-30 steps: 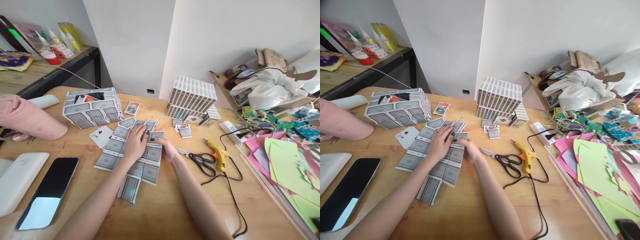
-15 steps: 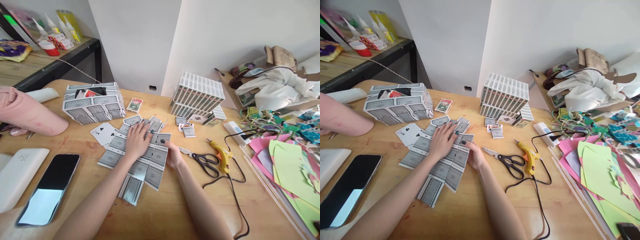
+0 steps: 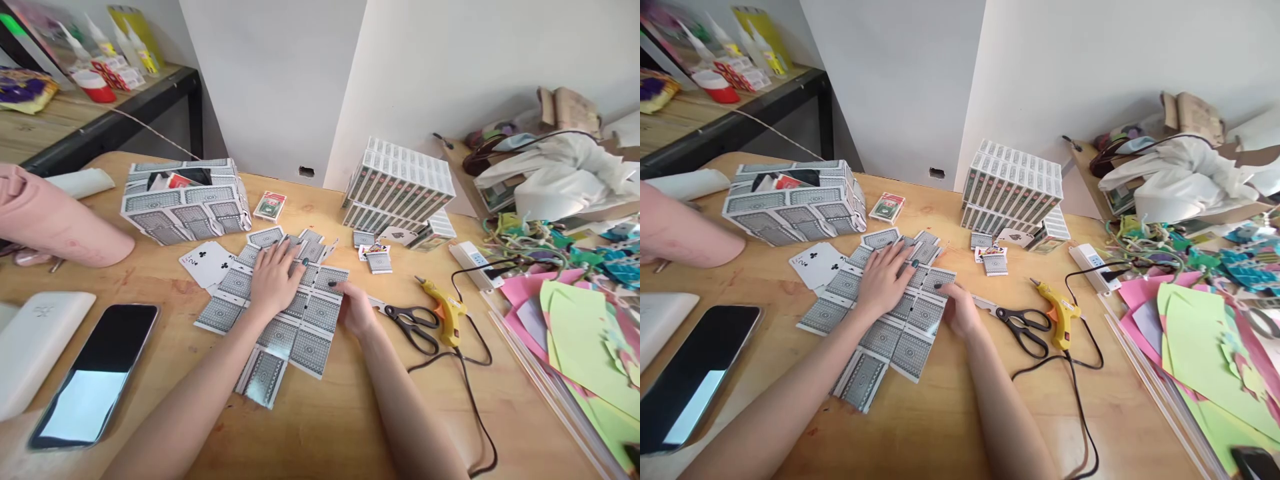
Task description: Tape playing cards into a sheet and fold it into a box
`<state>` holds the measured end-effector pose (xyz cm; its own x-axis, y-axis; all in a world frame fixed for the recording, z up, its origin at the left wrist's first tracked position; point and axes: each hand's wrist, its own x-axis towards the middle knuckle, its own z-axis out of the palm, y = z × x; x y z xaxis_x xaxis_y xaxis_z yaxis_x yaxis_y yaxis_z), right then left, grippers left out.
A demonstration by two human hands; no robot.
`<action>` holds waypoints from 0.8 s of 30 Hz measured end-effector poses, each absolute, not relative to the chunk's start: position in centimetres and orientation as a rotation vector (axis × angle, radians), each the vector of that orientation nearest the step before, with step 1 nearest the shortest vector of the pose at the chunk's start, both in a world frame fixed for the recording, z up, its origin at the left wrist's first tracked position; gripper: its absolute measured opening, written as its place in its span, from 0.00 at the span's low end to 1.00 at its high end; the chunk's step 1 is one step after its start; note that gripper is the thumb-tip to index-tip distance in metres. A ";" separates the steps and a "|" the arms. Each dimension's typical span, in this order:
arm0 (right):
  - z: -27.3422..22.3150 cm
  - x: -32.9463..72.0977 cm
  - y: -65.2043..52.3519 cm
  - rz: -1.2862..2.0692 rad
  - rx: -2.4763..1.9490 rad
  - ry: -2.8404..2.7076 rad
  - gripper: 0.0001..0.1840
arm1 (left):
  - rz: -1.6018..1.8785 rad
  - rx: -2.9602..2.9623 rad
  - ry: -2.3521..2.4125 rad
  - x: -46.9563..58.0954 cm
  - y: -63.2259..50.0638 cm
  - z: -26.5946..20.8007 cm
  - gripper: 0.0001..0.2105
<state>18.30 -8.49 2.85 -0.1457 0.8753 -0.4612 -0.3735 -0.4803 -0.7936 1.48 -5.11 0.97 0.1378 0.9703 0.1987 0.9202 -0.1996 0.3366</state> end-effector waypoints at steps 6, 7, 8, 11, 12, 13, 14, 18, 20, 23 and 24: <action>3.8 17.4 -11.5 1.874 -1.284 -0.802 0.21 | 0.568 2.318 1.938 1.8 -5.1 0.7 0.23; 3.9 17.1 -12.1 1.894 -1.284 -0.850 0.24 | 0.567 2.325 1.939 1.8 -5.0 0.7 0.23; 3.9 16.7 -12.6 1.876 -1.290 -0.902 0.25 | 0.564 2.331 1.940 1.8 -5.0 0.7 0.23; 3.8 16.1 -13.4 1.875 -1.297 -0.917 0.27 | 0.551 2.344 1.940 1.7 -5.0 0.7 0.23; 3.7 16.1 -13.5 1.895 -1.284 -0.888 0.28 | 0.548 2.345 1.939 1.7 -5.0 0.7 0.23; 3.6 16.2 -13.6 1.915 -1.268 -0.857 0.29 | 0.548 2.345 1.938 1.7 -5.1 0.8 0.23; 3.5 16.3 -13.6 1.928 -1.259 -0.831 0.29 | 0.549 2.342 1.934 1.7 -5.1 0.8 0.23; 3.1 16.7 -14.0 1.922 -1.310 -0.807 0.28 | 0.561 2.318 1.919 1.7 -5.2 1.0 0.23; 3.0 16.9 -14.2 1.921 -1.313 -0.826 0.27 | 0.559 2.310 1.923 1.7 -5.2 1.0 0.22; 3.0 17.2 -14.2 1.953 -1.301 -0.880 0.24 | 0.553 2.314 1.930 1.8 -5.2 1.1 0.22; 3.0 17.3 -14.0 1.932 -1.311 -0.901 0.23 | 0.551 2.319 1.928 1.8 -5.2 1.1 0.23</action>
<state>17.32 -13.98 2.96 -0.3079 0.8006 -0.5141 -0.1209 -0.5689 -0.8135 1.78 -5.23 1.06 0.1457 0.9637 0.2238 0.9364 -0.2073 0.2832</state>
